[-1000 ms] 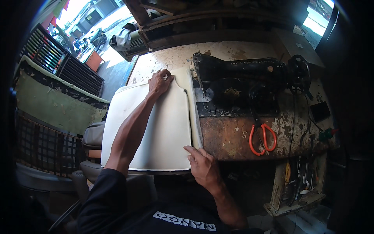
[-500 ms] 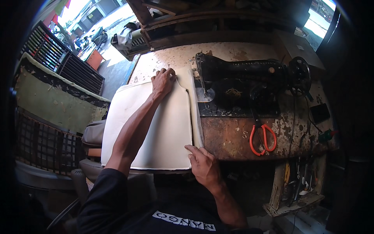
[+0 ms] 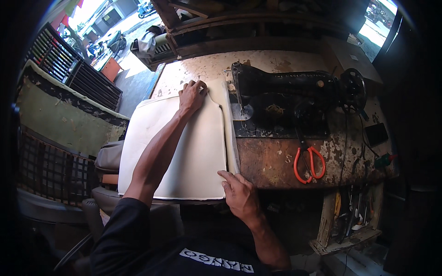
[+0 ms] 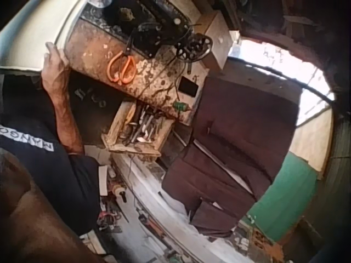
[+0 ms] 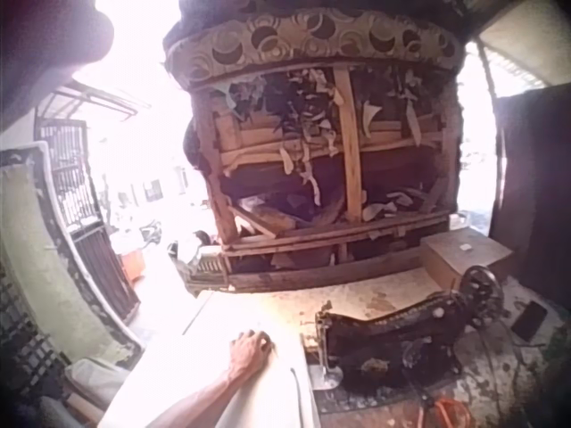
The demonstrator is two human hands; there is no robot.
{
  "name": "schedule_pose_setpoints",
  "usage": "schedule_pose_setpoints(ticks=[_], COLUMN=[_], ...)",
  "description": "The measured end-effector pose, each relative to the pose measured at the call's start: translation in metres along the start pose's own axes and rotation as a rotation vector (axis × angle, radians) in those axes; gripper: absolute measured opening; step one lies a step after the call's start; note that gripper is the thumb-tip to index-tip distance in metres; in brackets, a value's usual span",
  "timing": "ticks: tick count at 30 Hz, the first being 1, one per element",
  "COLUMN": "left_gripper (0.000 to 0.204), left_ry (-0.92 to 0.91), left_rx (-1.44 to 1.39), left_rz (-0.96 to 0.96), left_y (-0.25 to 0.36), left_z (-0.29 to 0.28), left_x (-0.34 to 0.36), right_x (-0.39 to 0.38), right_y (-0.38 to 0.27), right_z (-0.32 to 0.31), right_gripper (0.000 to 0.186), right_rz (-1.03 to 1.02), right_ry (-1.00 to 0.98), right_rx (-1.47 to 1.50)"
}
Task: The person cuts a piece of brown fabric with shears and then uses a sewing machine to stitch a white padded component onto the fabric.
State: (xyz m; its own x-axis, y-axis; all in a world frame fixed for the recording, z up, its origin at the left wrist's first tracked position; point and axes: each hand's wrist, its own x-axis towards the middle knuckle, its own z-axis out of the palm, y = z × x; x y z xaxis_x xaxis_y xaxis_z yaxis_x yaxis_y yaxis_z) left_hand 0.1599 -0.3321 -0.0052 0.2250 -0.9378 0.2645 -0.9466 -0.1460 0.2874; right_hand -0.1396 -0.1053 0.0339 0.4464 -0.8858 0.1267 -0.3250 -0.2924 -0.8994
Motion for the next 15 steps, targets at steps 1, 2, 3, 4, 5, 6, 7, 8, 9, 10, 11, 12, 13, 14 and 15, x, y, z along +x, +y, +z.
schedule_pose_setpoints(ticks=[1, 2, 3, 4, 5, 6, 7, 8, 9, 10, 11, 12, 13, 14, 15], left_gripper=[0.024, 0.024, 0.024, 0.024, 0.024, 0.024, 0.024, 0.024, 0.024, 0.024, 0.024, 0.024, 0.024, 0.024, 0.025], left_ry=[0.000, 0.005, 0.010, 0.009, 0.009, 0.009, 0.008, 0.008, 0.007, 0.006, 0.003, -0.001, 0.000, 0.002, 0.003], left_rx=[0.000, -0.002, -0.004, -0.004, -0.002, 0.000, 0.000, 0.002, 0.004, 0.003, -0.003, -0.010, -0.010, -0.010, -0.011], left_rz=[-0.002, -0.001, 0.000, -0.001, -0.001, 0.000, -0.001, -0.003, -0.006, -0.005, -0.007, -0.009, -0.009, -0.012, -0.014], left_y=[-0.0002, -0.0003, -0.0003, -0.0004, -0.0005, -0.0004, -0.0003, 0.0003, 0.0009, 0.0011, 0.0003, -0.0003, -0.0005, -0.0005, -0.0005], left_z=[-0.0001, 0.0003, 0.0007, 0.0010, 0.0006, 0.0002, 0.0000, 0.0001, 0.0003, 0.0002, -0.0001, -0.0003, 0.0000, 0.0002, 0.0003], left_x=[-0.0001, 0.0000, 0.0001, 0.0002, 0.0001, -0.0002, -0.0006, -0.0006, -0.0007, -0.0007, -0.0003, 0.0000, 0.0000, -0.0002, -0.0001], right_x=[0.0001, 0.0002, 0.0003, 0.0004, 0.0005, 0.0006, 0.0006, 0.0006, 0.0006, 0.0006, 0.0008, 0.0008, 0.0008, 0.0008, 0.0008], right_y=[-0.0002, -0.0002, -0.0001, -0.0001, -0.0006, -0.0016, -0.0020, -0.0018, -0.0015, -0.0011, -0.0010, -0.0008, -0.0008, -0.0010, -0.0014], right_z=[-0.0001, -0.0001, -0.0001, -0.0001, -0.0005, -0.0010, -0.0012, -0.0013, -0.0014, -0.0014, -0.0013, -0.0009, -0.0007, -0.0008, -0.0010], right_gripper=[0.029, 0.029, 0.029, 0.029, 0.029, 0.029, 0.029, 0.029, 0.029, 0.029, 0.029, 0.029, 0.029, 0.029, 0.029], right_rz=[0.005, 0.005, 0.011, 0.016, 0.017, 0.023, 0.029, 0.030, 0.029, 0.028, 0.027, 0.025, 0.023, 0.022, 0.026], right_ry=[-0.003, -0.004, -0.007, -0.009, -0.011, -0.016, -0.022, -0.022, -0.021, -0.019, -0.019, -0.018, -0.016, -0.016, -0.019], right_rx=[-0.004, -0.004, -0.003, -0.002, -0.002, 0.001, 0.003, 0.003, 0.003, 0.003, 0.003, 0.003, 0.003, 0.003, 0.002])
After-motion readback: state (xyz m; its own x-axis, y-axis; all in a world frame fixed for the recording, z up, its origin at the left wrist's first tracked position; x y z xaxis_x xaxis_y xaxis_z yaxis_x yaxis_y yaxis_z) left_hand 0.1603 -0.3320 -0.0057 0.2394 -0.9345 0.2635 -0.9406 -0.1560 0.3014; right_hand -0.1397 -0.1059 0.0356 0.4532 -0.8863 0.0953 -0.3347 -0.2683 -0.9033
